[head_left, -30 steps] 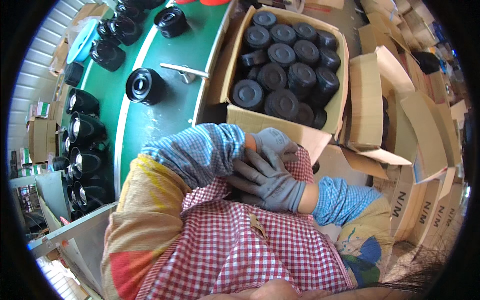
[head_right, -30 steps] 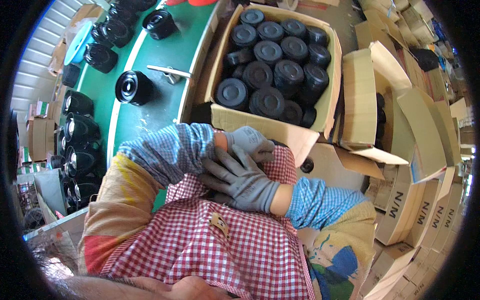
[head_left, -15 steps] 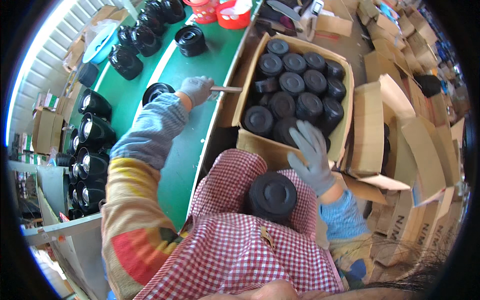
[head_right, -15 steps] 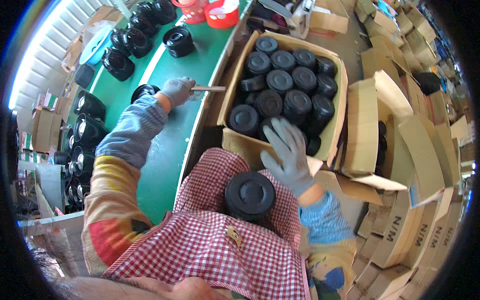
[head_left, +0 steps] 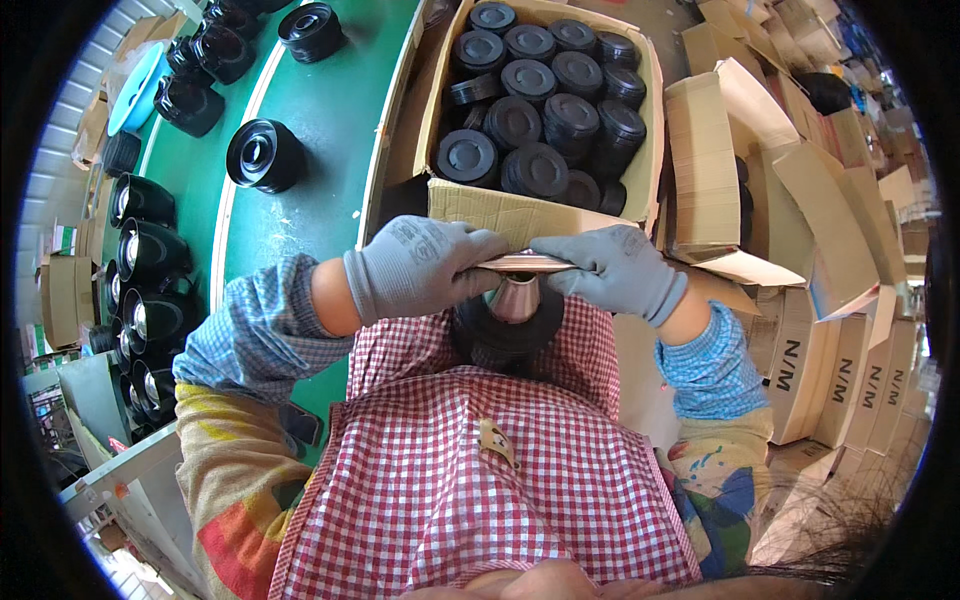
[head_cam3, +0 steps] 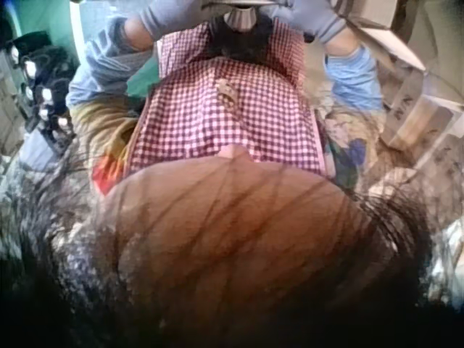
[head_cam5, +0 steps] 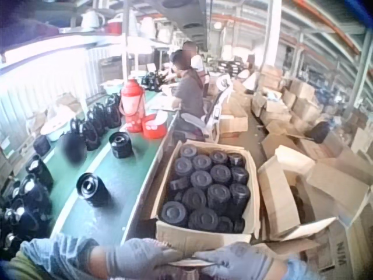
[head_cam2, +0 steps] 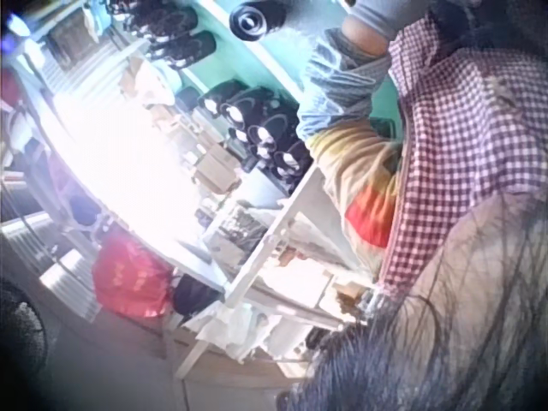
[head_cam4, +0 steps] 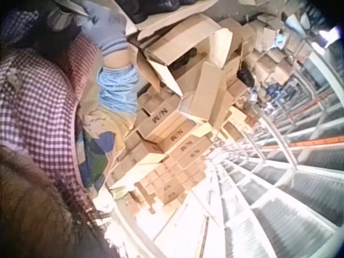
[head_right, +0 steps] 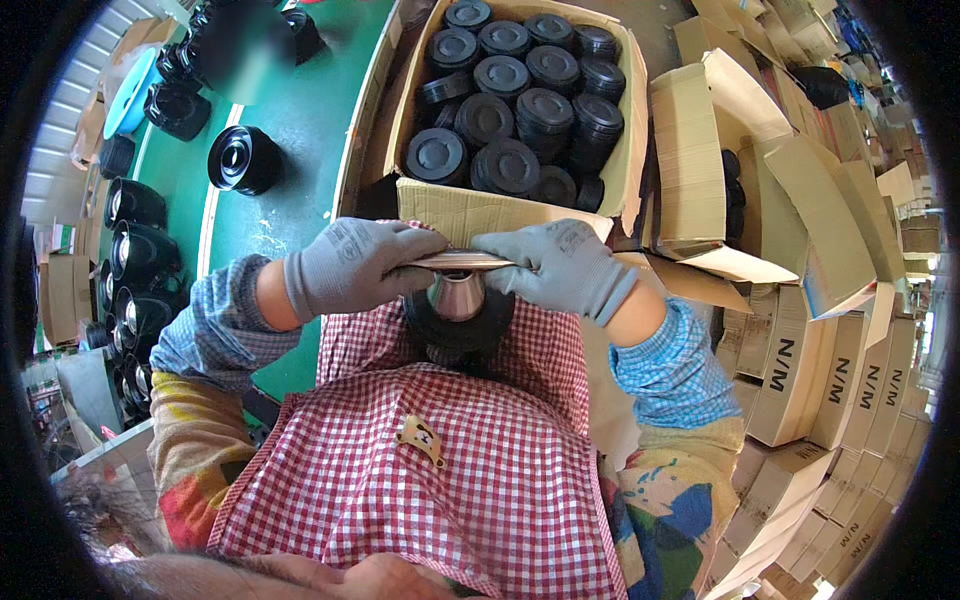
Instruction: The person assembles black kettles by inserting a metal component into the base, pressing it in, and placing the finished unit on a green workbench. The person repeats this process for multiple kettles, handling each one individually.
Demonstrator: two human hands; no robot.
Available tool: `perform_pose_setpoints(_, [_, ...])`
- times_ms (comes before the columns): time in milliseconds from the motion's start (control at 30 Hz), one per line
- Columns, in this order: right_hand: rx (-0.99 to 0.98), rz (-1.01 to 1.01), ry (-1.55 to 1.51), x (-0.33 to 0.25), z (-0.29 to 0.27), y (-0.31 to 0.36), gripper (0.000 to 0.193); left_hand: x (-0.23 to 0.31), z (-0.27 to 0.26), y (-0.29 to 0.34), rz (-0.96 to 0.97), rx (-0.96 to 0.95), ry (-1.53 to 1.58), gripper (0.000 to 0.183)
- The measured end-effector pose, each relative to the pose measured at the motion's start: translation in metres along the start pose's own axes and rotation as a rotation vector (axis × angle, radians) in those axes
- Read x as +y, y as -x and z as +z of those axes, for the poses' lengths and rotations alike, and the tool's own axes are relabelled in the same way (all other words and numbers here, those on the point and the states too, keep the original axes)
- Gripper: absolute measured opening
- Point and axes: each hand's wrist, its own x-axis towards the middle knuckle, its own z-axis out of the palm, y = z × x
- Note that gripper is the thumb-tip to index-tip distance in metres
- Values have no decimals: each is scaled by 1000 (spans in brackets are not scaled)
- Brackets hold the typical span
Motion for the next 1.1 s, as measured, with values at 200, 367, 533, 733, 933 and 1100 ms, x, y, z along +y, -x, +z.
perform_pose_setpoints(200, [213, 9, 61, -3, 24, 23, 44, -13, 12, -13, 212, 84, -124, 37])
perform_pose_setpoints(367, [289, 27, 285, -15, 33, 36, 49, -35, 28, -30, 413, 219, -121, 40])
perform_pose_setpoints(533, [117, 17, 298, -29, 22, 41, 50, -31, 29, -31, 378, 110, -49, 37])
perform_pose_setpoints(733, [16, -370, 173, 11, 5, 9, 58, -30, 30, -31, 199, 12, 294, 28])
perform_pose_setpoints(933, [114, -357, 27, -28, 54, 6, 82, -61, 56, -69, 225, 94, 241, 29])
perform_pose_setpoints(1100, [122, -273, -570, -26, 66, -25, 88, -86, 80, -125, 418, 244, 337, 30])
